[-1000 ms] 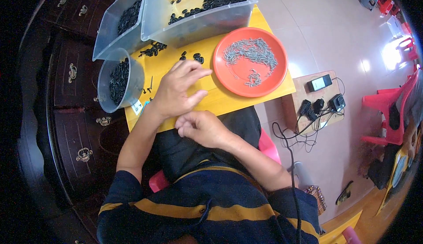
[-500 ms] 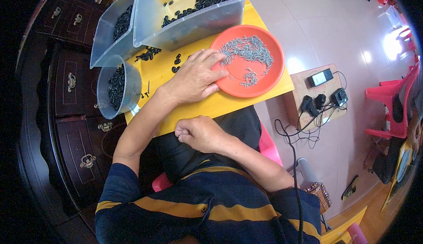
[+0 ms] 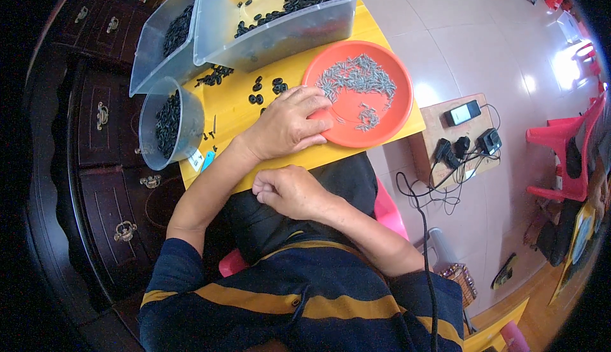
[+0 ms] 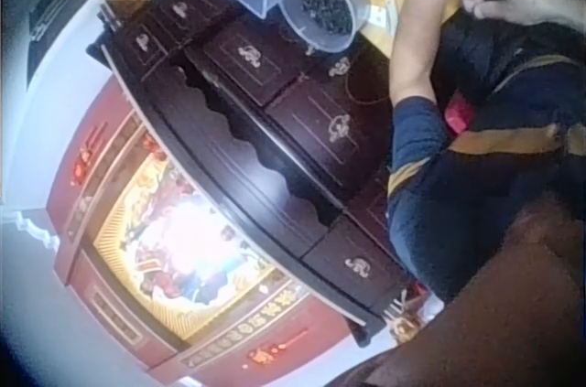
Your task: The person assembles small components by inserting metal pins into black plastic pieces by hand.
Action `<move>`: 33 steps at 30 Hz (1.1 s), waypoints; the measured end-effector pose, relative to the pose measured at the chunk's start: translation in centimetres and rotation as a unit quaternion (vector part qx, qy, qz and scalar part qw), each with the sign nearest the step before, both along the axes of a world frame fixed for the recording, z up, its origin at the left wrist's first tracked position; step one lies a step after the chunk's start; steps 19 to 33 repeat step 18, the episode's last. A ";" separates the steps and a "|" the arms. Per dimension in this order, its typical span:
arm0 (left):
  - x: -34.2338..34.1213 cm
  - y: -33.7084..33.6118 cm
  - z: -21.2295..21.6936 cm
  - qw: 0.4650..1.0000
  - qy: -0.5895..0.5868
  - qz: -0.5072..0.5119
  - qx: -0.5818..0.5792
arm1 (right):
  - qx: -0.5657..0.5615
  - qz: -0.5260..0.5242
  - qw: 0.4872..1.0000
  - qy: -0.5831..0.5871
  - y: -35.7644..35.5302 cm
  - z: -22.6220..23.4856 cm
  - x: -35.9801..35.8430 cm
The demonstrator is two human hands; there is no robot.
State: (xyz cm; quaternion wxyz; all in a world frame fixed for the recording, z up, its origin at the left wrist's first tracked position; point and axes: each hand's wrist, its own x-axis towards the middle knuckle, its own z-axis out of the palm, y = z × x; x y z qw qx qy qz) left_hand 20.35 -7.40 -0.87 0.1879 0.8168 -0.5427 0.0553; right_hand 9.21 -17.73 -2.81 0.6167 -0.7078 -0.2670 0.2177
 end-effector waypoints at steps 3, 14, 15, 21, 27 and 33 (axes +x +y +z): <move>-0.4 -0.1 -0.4 0.999 0.000 0.005 -0.032 | 0.000 -0.003 1.000 0.007 0.2 -0.1 -0.2; -1.0 -0.5 -0.5 0.996 0.061 0.010 -0.061 | 0.015 -0.006 1.000 -0.018 0.3 -0.3 0.0; -1.1 -0.5 -0.6 0.995 0.071 0.012 -0.065 | 0.014 -0.007 1.000 -0.017 0.3 -0.4 0.0; -1.0 -0.6 -0.4 0.994 0.094 0.002 -0.064 | 0.013 -0.008 1.000 -0.025 0.2 -0.4 0.0; -1.0 -0.6 -0.4 0.994 0.094 0.002 -0.064 | 0.013 -0.008 1.000 -0.025 0.2 -0.4 0.0; -1.0 -0.6 -0.4 0.994 0.094 0.002 -0.064 | 0.013 -0.008 1.000 -0.025 0.2 -0.4 0.0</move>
